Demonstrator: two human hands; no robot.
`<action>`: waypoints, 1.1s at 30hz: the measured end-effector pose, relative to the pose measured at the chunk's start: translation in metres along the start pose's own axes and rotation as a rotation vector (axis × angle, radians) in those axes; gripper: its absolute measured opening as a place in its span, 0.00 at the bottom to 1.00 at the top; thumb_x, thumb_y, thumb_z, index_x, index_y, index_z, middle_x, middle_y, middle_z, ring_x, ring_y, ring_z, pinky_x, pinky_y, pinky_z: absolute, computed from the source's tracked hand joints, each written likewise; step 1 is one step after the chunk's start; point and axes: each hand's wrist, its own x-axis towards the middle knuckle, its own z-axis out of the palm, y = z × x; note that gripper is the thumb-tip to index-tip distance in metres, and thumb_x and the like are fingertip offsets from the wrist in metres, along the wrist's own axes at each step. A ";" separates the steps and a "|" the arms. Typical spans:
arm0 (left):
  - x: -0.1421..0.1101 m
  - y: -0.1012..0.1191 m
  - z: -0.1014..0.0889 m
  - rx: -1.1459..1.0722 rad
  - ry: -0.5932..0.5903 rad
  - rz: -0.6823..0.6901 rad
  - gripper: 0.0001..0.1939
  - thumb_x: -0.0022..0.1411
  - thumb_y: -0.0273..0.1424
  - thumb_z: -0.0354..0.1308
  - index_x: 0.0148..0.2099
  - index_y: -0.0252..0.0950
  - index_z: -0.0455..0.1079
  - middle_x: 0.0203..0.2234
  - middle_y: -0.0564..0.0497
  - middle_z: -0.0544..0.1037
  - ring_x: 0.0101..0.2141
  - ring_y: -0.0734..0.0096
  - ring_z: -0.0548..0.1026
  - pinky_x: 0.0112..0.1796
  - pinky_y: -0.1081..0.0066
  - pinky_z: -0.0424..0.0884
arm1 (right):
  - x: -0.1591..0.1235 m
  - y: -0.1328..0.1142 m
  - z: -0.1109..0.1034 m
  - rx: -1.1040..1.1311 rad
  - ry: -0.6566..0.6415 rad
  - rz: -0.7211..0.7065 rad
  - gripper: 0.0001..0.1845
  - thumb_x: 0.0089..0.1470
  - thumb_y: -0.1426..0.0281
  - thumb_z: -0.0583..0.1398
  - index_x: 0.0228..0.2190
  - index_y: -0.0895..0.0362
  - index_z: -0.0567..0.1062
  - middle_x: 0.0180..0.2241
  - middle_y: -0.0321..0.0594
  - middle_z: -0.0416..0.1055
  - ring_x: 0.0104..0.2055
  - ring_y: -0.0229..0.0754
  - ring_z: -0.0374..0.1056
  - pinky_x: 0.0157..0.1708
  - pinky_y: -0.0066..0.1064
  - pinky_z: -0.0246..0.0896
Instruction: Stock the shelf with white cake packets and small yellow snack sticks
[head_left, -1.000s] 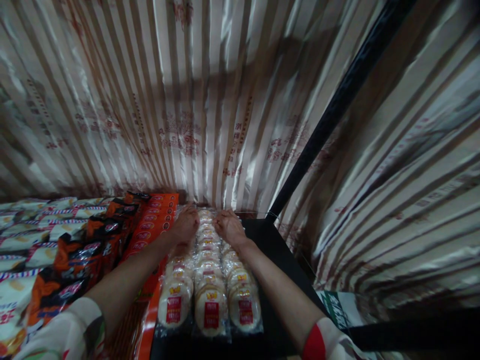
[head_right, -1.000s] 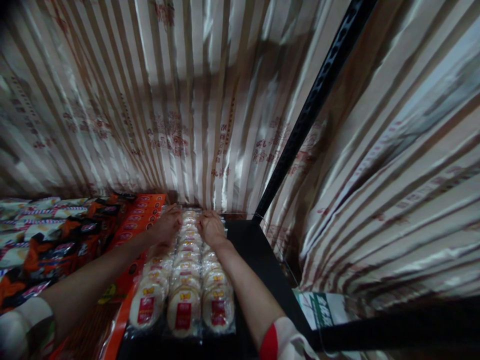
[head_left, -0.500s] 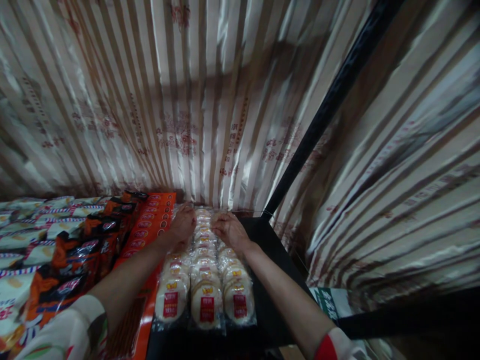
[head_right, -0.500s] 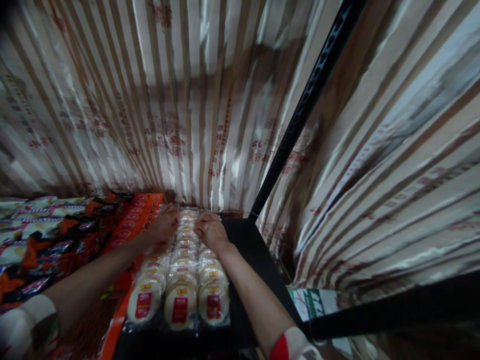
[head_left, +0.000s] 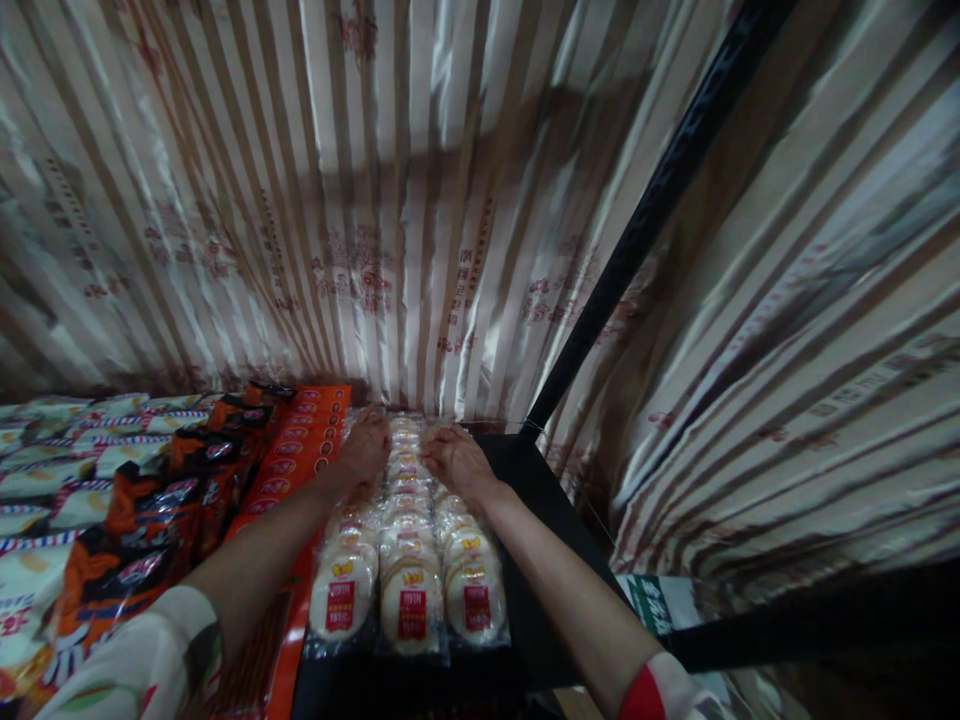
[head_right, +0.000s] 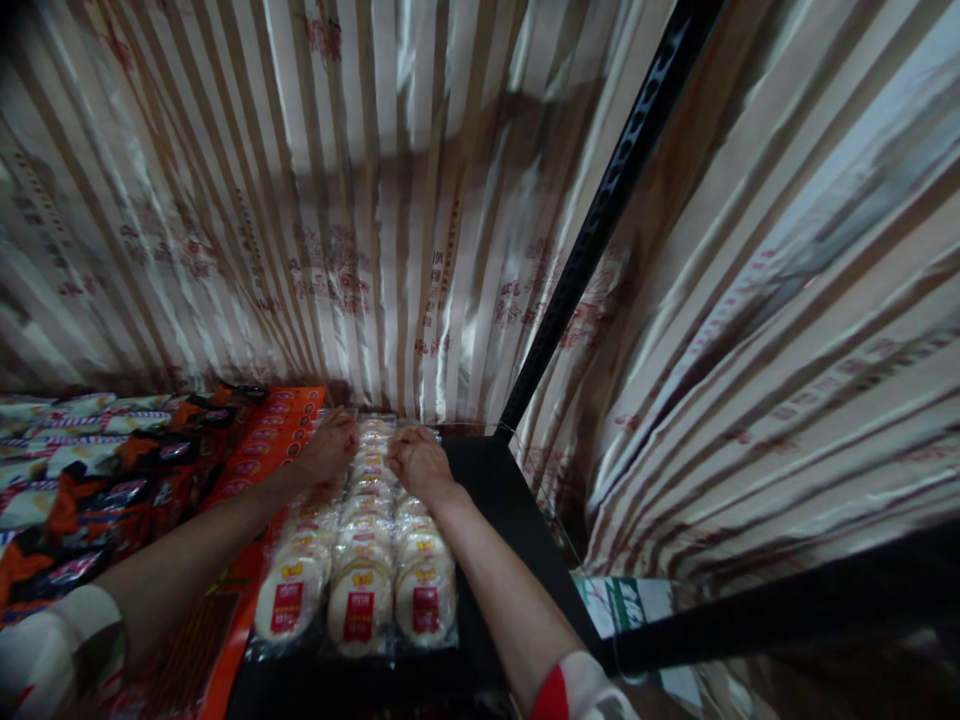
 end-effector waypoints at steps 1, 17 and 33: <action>0.000 0.000 0.001 -0.002 0.002 -0.007 0.09 0.51 0.21 0.48 0.24 0.38 0.63 0.24 0.52 0.72 0.34 0.67 0.71 0.57 0.55 0.55 | 0.000 0.000 0.000 -0.006 -0.005 0.004 0.08 0.56 0.70 0.58 0.32 0.55 0.78 0.37 0.41 0.74 0.46 0.41 0.65 0.52 0.36 0.50; 0.000 0.004 -0.003 -0.002 -0.011 -0.007 0.09 0.51 0.21 0.48 0.23 0.39 0.62 0.24 0.52 0.72 0.34 0.67 0.71 0.58 0.57 0.54 | 0.008 -0.004 -0.003 0.008 -0.076 0.025 0.02 0.48 0.72 0.63 0.27 0.57 0.77 0.35 0.40 0.73 0.42 0.40 0.64 0.50 0.33 0.50; -0.002 0.005 -0.006 -0.040 -0.016 -0.020 0.08 0.51 0.22 0.48 0.26 0.39 0.64 0.27 0.51 0.74 0.38 0.67 0.72 0.60 0.57 0.51 | 0.007 -0.003 0.003 0.059 0.034 -0.009 0.05 0.52 0.76 0.57 0.27 0.59 0.73 0.33 0.40 0.72 0.39 0.38 0.65 0.47 0.31 0.52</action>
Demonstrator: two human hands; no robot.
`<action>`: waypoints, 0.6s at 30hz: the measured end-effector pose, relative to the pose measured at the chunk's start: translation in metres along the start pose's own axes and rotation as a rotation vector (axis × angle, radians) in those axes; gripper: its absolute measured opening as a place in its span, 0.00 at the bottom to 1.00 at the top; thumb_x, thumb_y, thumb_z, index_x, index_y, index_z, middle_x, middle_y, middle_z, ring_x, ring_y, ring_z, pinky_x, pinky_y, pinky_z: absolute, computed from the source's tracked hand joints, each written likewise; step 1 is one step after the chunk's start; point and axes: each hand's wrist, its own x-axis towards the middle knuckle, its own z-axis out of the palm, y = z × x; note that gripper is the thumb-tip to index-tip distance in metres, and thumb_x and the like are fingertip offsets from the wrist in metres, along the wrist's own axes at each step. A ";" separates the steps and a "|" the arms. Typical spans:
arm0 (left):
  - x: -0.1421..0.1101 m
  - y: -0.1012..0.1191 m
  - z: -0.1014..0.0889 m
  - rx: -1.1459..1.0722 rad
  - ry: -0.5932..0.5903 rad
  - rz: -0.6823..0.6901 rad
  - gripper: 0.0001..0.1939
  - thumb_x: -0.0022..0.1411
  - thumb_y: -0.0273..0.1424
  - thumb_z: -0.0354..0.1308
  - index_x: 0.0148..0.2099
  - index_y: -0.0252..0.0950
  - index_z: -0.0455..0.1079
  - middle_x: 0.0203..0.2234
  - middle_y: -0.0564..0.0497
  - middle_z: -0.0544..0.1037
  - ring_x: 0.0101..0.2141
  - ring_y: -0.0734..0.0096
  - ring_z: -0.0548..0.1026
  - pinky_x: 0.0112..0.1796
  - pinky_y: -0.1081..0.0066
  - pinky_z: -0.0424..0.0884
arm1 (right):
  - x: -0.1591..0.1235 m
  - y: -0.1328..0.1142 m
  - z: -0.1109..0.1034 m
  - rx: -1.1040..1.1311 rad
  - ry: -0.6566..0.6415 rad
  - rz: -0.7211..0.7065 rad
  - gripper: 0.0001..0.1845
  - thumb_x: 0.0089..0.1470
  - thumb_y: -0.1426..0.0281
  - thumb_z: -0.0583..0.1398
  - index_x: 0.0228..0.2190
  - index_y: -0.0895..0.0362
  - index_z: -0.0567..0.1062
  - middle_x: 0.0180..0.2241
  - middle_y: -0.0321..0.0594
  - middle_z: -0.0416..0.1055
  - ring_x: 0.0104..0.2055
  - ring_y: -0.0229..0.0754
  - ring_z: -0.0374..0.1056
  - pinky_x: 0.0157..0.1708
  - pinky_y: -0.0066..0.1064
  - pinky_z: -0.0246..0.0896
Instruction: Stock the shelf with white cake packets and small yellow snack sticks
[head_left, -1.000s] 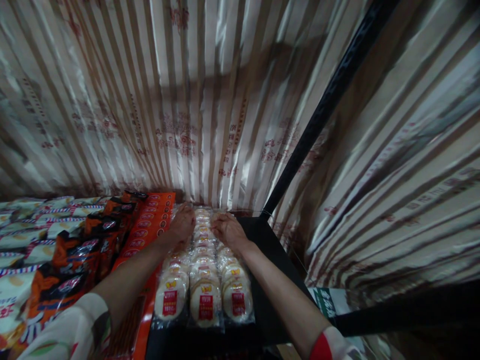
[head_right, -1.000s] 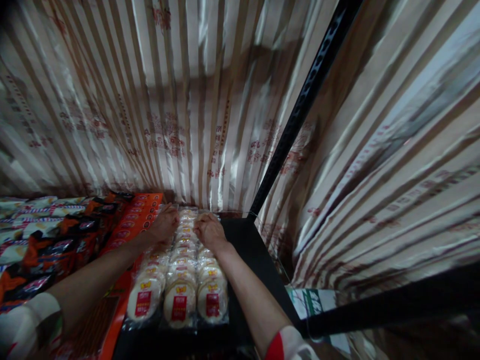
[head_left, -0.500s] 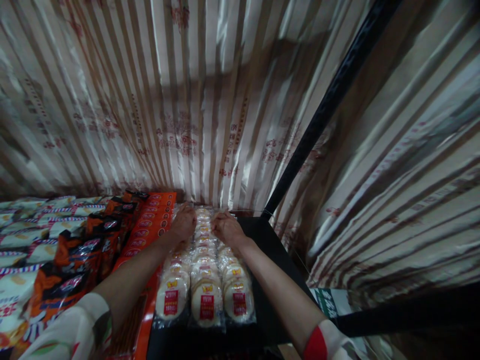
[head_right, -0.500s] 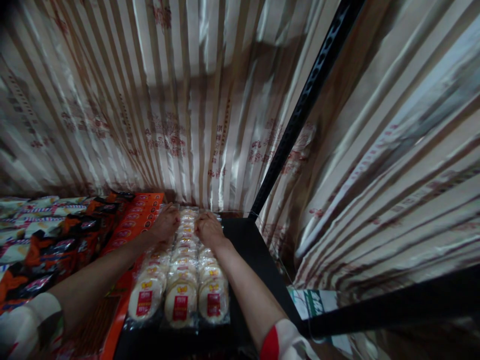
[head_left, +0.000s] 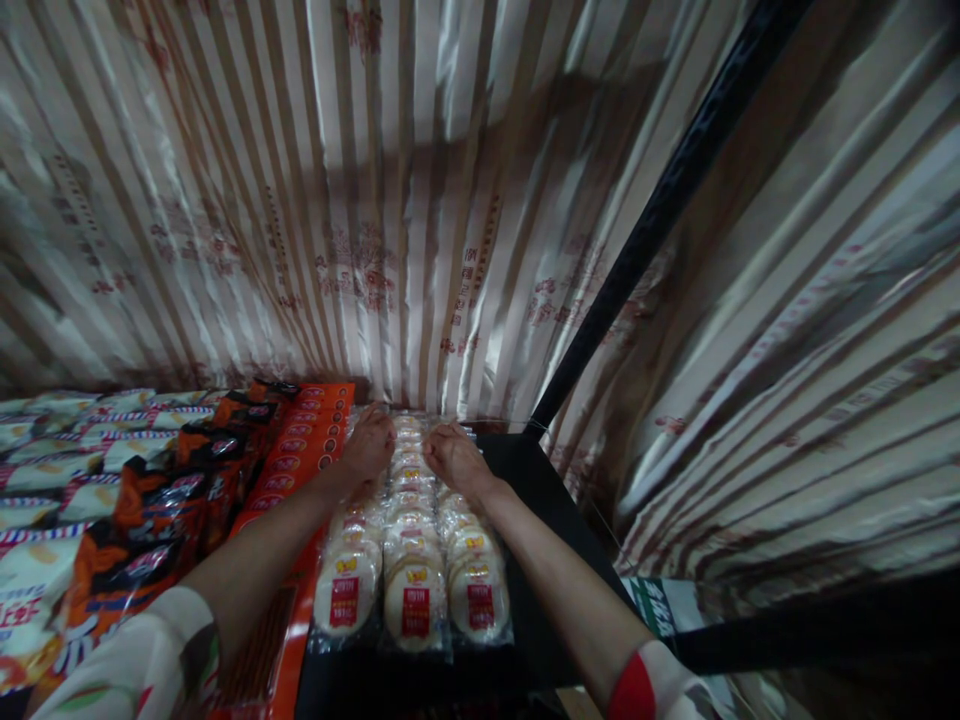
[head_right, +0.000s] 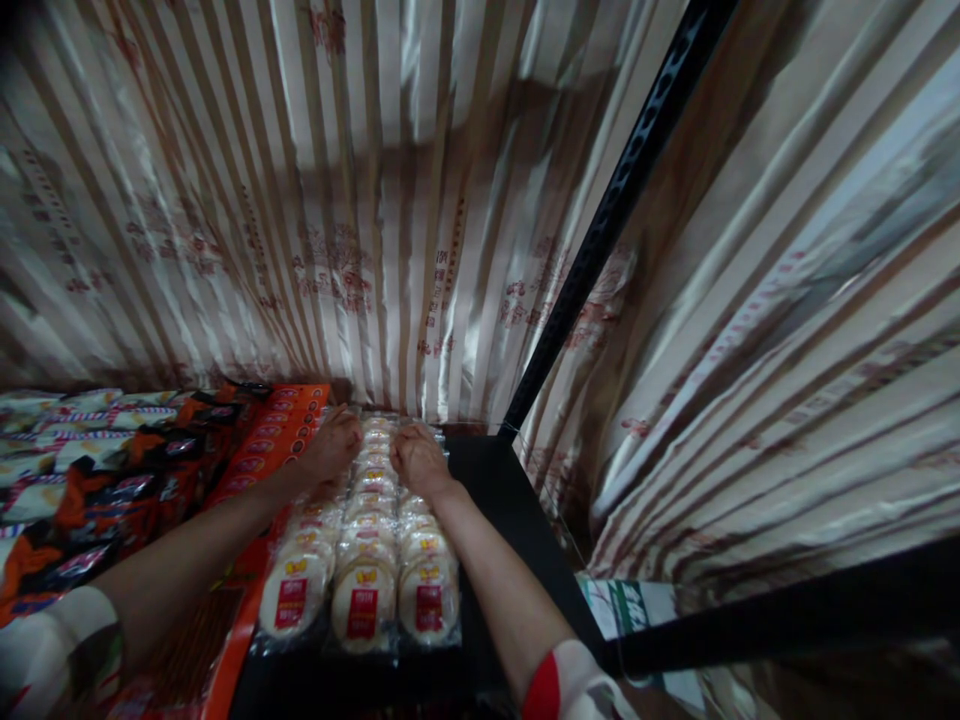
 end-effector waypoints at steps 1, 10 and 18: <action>0.000 0.001 -0.001 -0.008 0.000 0.009 0.08 0.51 0.21 0.48 0.27 0.39 0.64 0.27 0.51 0.74 0.38 0.68 0.72 0.60 0.57 0.51 | 0.000 0.000 0.000 -0.005 0.007 -0.004 0.05 0.52 0.76 0.57 0.27 0.59 0.73 0.33 0.40 0.72 0.39 0.39 0.65 0.47 0.32 0.52; -0.007 0.007 -0.009 -0.049 -0.075 0.096 0.05 0.51 0.25 0.52 0.29 0.38 0.67 0.35 0.49 0.76 0.47 0.65 0.69 0.60 0.52 0.49 | 0.001 0.000 0.006 -0.013 0.045 0.011 0.07 0.54 0.75 0.55 0.26 0.58 0.72 0.30 0.39 0.71 0.38 0.38 0.65 0.47 0.32 0.52; -0.009 0.005 -0.006 -0.006 -0.081 0.098 0.07 0.50 0.23 0.50 0.31 0.38 0.67 0.35 0.49 0.75 0.45 0.65 0.70 0.60 0.53 0.49 | 0.002 0.001 0.008 -0.034 0.067 0.049 0.07 0.54 0.74 0.55 0.27 0.58 0.73 0.32 0.40 0.72 0.40 0.39 0.65 0.51 0.33 0.50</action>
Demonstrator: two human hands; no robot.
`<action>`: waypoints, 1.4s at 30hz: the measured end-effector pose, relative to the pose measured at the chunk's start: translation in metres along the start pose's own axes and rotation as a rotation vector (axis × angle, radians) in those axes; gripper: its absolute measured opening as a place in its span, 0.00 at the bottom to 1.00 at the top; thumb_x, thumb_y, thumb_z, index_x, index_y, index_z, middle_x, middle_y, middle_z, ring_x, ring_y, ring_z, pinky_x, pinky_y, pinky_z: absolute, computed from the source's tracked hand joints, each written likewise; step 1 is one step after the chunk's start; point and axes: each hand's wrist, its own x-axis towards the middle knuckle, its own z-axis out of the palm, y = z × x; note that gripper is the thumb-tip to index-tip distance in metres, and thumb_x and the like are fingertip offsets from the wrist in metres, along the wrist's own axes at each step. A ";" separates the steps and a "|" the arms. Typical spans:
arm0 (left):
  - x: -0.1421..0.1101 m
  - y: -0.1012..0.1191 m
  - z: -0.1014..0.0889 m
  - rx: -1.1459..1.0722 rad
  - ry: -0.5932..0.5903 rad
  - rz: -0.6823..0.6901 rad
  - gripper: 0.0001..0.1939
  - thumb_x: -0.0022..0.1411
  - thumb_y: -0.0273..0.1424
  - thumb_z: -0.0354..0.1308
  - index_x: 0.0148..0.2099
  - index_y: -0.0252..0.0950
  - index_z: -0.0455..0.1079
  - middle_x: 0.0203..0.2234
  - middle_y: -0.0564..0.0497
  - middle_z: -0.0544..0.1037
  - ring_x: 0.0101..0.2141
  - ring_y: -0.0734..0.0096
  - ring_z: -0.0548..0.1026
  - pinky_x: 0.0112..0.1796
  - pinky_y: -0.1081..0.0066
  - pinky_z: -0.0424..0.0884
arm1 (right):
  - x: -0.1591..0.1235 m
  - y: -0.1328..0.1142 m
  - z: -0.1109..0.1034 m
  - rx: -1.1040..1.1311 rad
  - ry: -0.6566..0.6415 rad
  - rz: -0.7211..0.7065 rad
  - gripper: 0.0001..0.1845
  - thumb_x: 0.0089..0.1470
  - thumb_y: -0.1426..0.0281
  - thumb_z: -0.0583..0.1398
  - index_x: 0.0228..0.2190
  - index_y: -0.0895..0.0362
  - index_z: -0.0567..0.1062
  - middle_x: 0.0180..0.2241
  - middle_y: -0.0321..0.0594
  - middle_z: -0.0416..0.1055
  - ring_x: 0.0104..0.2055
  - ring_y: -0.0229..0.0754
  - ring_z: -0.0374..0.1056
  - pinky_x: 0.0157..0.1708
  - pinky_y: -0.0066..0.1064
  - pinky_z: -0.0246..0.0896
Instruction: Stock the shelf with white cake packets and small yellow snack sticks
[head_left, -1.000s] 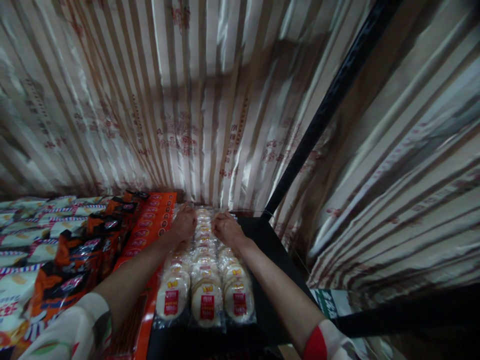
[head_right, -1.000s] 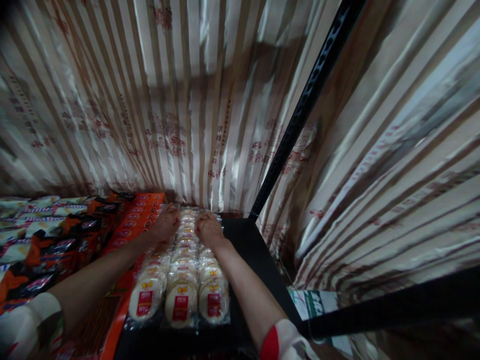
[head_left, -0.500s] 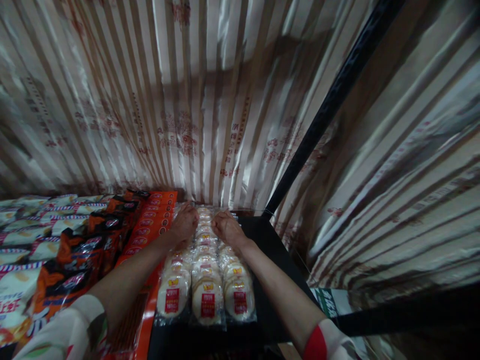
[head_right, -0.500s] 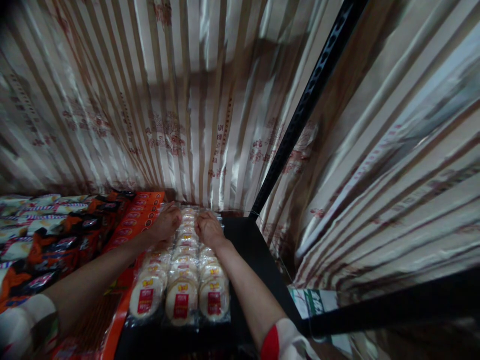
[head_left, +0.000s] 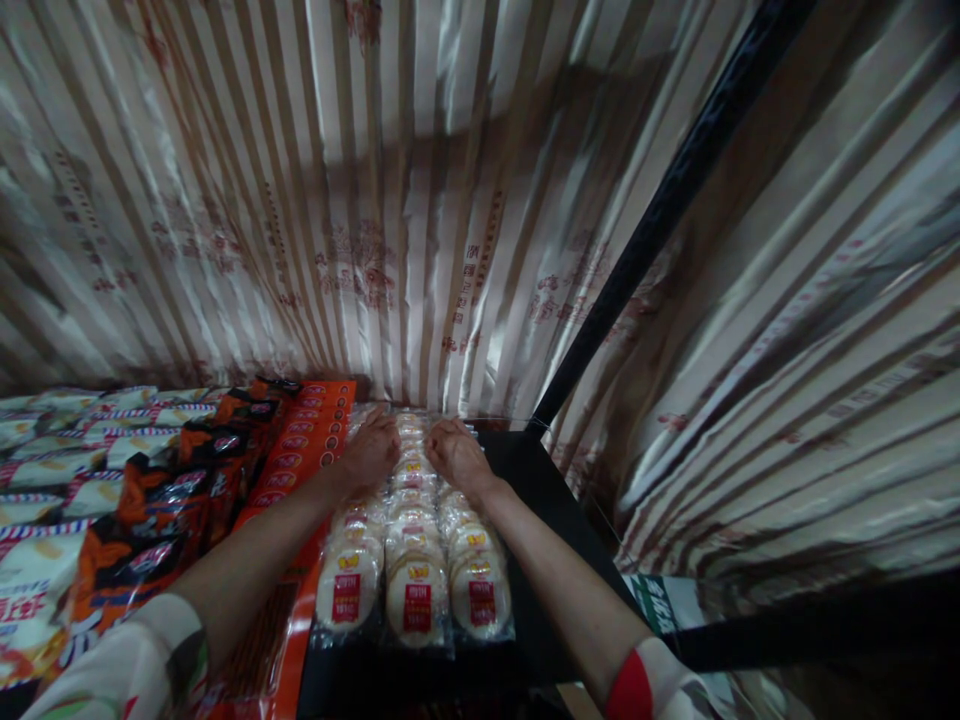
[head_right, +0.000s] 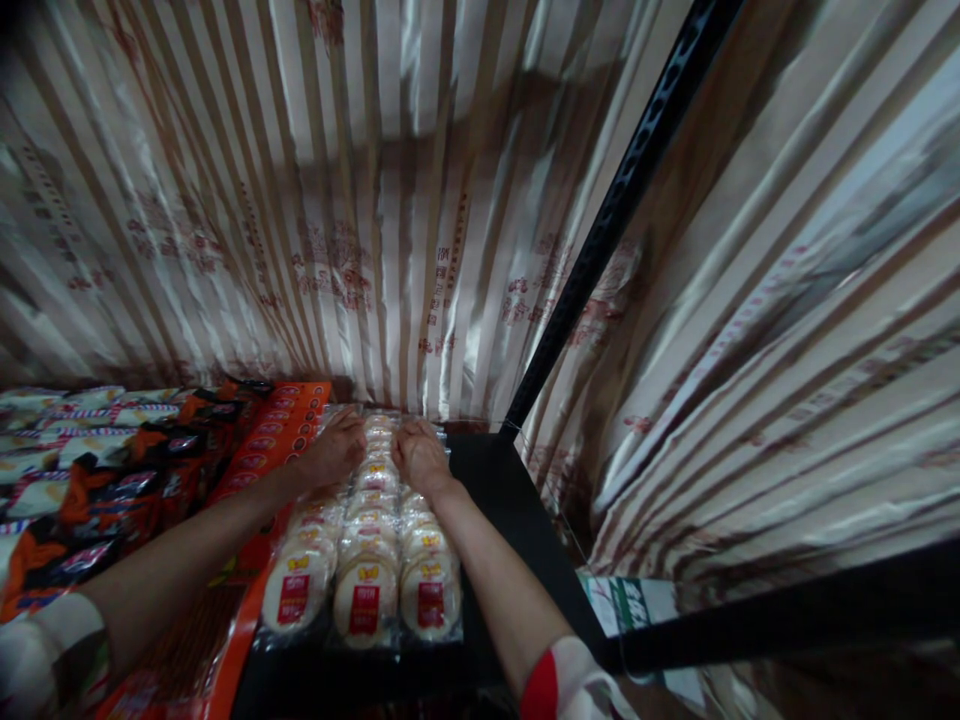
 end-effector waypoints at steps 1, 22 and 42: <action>0.000 0.000 0.000 -0.004 -0.004 0.006 0.07 0.51 0.23 0.50 0.30 0.38 0.67 0.35 0.48 0.75 0.44 0.65 0.70 0.60 0.54 0.49 | 0.000 0.000 0.000 -0.005 -0.002 0.004 0.07 0.54 0.74 0.55 0.28 0.58 0.73 0.32 0.40 0.72 0.40 0.39 0.65 0.51 0.33 0.50; 0.004 0.008 0.007 0.040 0.027 -0.044 0.08 0.50 0.20 0.49 0.25 0.36 0.65 0.28 0.49 0.73 0.38 0.66 0.71 0.60 0.57 0.51 | -0.022 -0.002 -0.018 0.115 -0.036 -0.142 0.05 0.53 0.69 0.60 0.28 0.54 0.77 0.34 0.38 0.71 0.41 0.41 0.63 0.47 0.36 0.54; 0.001 0.010 0.008 0.022 0.067 -0.031 0.08 0.51 0.20 0.49 0.25 0.37 0.64 0.26 0.51 0.72 0.36 0.68 0.71 0.60 0.57 0.51 | -0.023 -0.006 -0.010 0.165 -0.048 -0.127 0.05 0.48 0.77 0.62 0.23 0.57 0.75 0.32 0.39 0.71 0.40 0.41 0.64 0.44 0.33 0.57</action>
